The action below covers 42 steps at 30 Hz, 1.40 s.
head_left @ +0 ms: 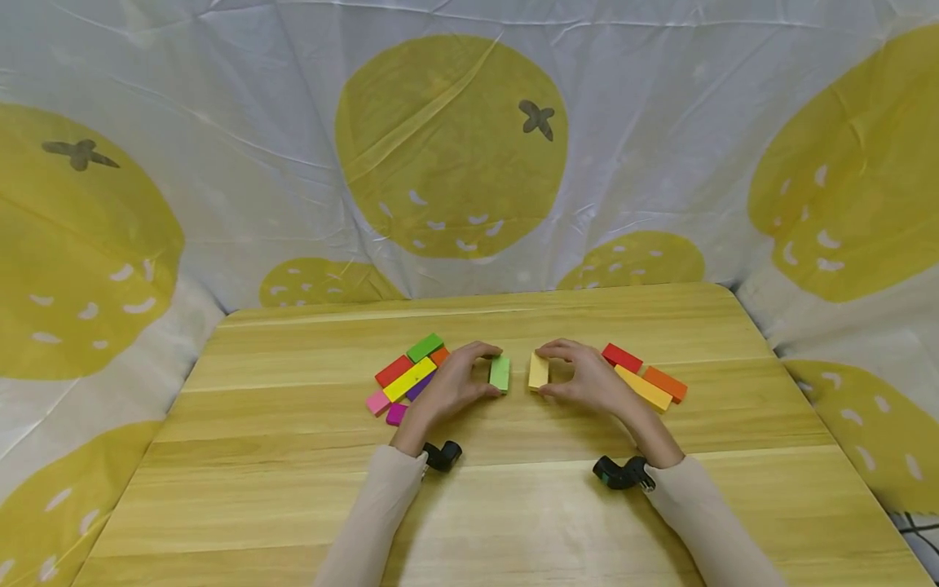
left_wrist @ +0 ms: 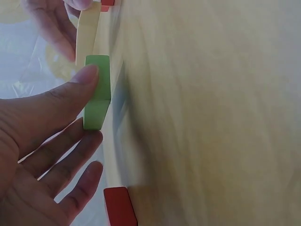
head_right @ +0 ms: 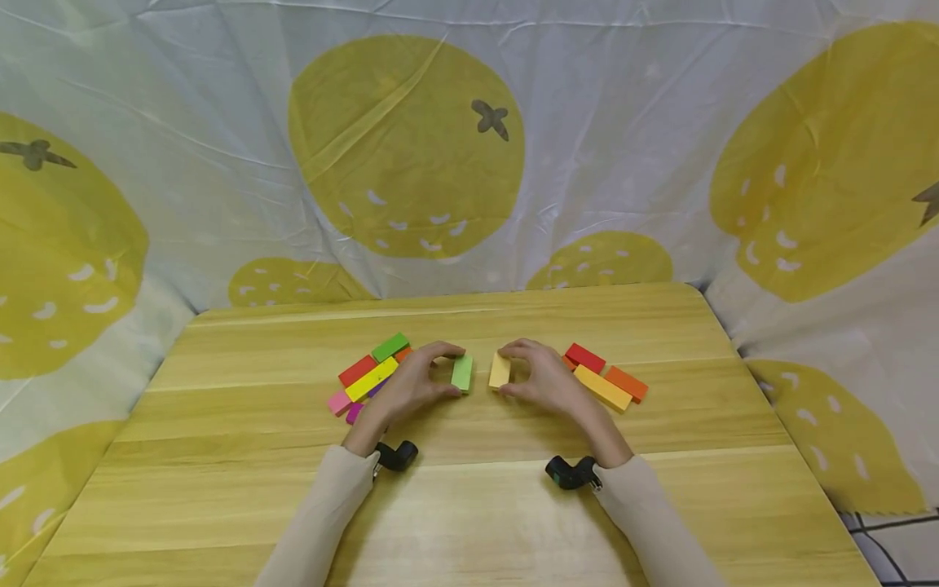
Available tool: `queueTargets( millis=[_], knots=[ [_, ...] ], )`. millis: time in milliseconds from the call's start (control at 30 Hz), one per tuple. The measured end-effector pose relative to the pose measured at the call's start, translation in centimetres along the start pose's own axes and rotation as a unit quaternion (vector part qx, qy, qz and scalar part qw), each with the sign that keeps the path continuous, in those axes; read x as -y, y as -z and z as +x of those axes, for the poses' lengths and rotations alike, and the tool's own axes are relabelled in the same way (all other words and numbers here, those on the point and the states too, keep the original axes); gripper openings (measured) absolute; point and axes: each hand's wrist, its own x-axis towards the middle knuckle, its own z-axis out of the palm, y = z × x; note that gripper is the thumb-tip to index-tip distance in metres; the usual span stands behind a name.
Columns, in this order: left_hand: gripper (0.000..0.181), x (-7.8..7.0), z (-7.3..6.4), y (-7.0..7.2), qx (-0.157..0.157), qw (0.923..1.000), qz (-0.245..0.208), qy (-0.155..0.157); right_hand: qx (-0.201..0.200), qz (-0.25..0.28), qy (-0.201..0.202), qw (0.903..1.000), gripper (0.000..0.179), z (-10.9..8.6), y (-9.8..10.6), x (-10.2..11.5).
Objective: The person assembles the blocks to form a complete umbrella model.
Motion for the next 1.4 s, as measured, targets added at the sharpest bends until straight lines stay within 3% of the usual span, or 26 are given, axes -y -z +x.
queueTargets(
  millis=[267, 533, 900, 1400],
  knots=[
    [0.055, -0.2, 2.5, 0.2, -0.026, 0.9992, 0.003, 0.030, 0.020, 0.021, 0.007, 0.9996, 0.062, 0.7, -0.5, 0.2],
    [0.055, -0.1, 4.2, -0.1, -0.021, 0.9994, 0.016, 0.020, 0.038, 0.054, -0.004, 0.9978, 0.072, 0.0, -1.2, 1.1],
    [0.054, 0.4, 4.2, -0.8, -0.003, 0.9998, 0.017, 0.013, 0.035, 0.035, 0.019, 0.9986, 0.070, -1.3, -2.3, 1.4],
    [0.048, 0.6, 4.1, -0.7, 0.018, 0.9998, 0.011, 0.007, 0.024, 0.027, 0.015, 0.9992, 0.057, -1.2, -3.0, 0.9]
  ],
)
